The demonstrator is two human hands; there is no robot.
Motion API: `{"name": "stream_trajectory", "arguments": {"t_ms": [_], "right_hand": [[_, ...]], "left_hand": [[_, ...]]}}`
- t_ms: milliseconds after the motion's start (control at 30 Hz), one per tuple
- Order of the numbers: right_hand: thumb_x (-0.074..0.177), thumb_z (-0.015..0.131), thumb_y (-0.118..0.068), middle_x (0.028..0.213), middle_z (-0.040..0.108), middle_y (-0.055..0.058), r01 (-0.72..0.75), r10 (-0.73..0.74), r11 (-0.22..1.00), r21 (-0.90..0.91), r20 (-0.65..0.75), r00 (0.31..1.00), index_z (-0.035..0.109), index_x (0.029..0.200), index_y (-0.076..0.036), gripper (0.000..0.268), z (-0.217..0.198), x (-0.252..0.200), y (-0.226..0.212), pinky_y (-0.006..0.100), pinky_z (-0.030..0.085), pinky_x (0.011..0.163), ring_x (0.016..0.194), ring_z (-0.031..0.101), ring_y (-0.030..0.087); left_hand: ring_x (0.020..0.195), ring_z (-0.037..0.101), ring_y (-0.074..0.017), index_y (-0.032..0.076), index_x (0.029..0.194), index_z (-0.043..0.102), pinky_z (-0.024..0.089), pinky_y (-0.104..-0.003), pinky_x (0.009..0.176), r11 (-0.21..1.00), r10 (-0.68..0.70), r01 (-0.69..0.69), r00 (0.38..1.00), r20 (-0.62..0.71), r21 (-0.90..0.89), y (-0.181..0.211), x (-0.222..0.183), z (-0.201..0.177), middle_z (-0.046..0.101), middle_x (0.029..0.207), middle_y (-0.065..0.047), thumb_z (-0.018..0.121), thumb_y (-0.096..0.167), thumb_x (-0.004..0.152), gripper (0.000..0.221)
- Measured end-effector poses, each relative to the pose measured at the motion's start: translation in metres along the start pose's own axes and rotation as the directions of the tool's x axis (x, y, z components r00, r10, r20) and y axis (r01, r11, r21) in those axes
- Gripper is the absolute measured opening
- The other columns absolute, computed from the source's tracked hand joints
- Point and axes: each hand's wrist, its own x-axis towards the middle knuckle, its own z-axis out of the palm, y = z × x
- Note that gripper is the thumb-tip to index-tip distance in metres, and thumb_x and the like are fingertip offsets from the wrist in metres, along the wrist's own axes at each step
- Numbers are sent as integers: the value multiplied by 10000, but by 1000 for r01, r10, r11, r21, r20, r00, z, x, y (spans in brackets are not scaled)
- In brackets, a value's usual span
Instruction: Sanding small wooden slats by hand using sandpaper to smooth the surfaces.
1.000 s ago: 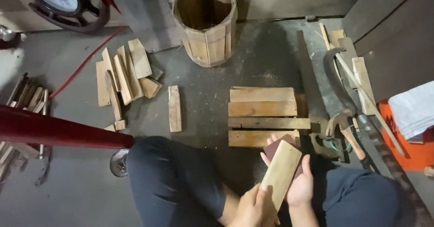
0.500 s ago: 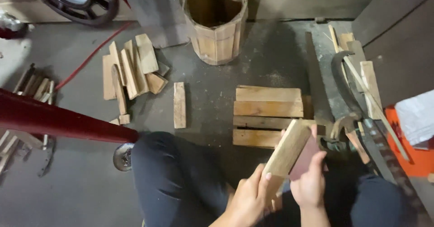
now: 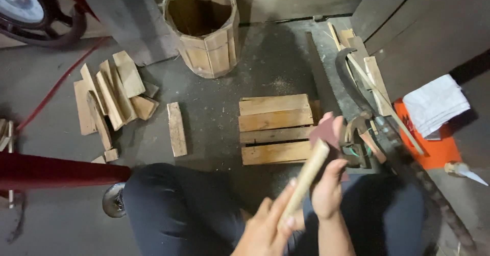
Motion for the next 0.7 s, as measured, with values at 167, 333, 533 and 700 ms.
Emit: {"name": "stream_trajectory", "arguments": {"t_ms": [167, 333, 533, 700], "right_hand": [[1015, 91, -654, 1730, 164, 130, -218, 180, 956, -198, -194, 964, 163, 1614, -4, 887, -12, -21, 9, 416, 168, 1250, 1575, 212, 302], [1025, 203, -759, 1736, 68, 186, -28, 28, 999, -27, 7, 1000, 9, 1620, 15, 995, 14, -13, -13, 449, 63, 1314, 1621, 86, 316], [1003, 254, -764, 1716, 130, 223, -39, 43, 997, 69, -52, 998, -3, 1624, 2, 1019, 16, -18, -2, 467, 110, 1310, 1605, 148, 352], [1016, 119, -706, 1629, 348, 194, -99, 84, 987, -125, -116, 990, 150, 1623, 9, 939, 12, -14, -18, 373, 174, 1271, 1504, 341, 293]], "left_hand": [[726, 602, -370, 327, 1657, 226, 509, -453, 781, 997, -78, 78, 973, 216, 11, 1, -3, -2, 521, 967, -174, 349, 634, 999, 736], [683, 712, -398, 276, 1589, 413, 581, -454, 640, 993, -107, 107, 994, 4, 45, 26, -9, -27, 639, 857, -196, 585, 496, 969, 680], [760, 728, -426, 292, 1592, 394, 579, -509, 699, 988, -154, 152, 987, 56, 32, 30, -11, -29, 685, 950, -222, 496, 569, 968, 690], [487, 587, -399, 328, 1624, 359, 525, -507, 511, 968, -49, 86, 986, -158, 237, -10, -20, 49, 607, 794, -202, 427, 694, 977, 747]]}}
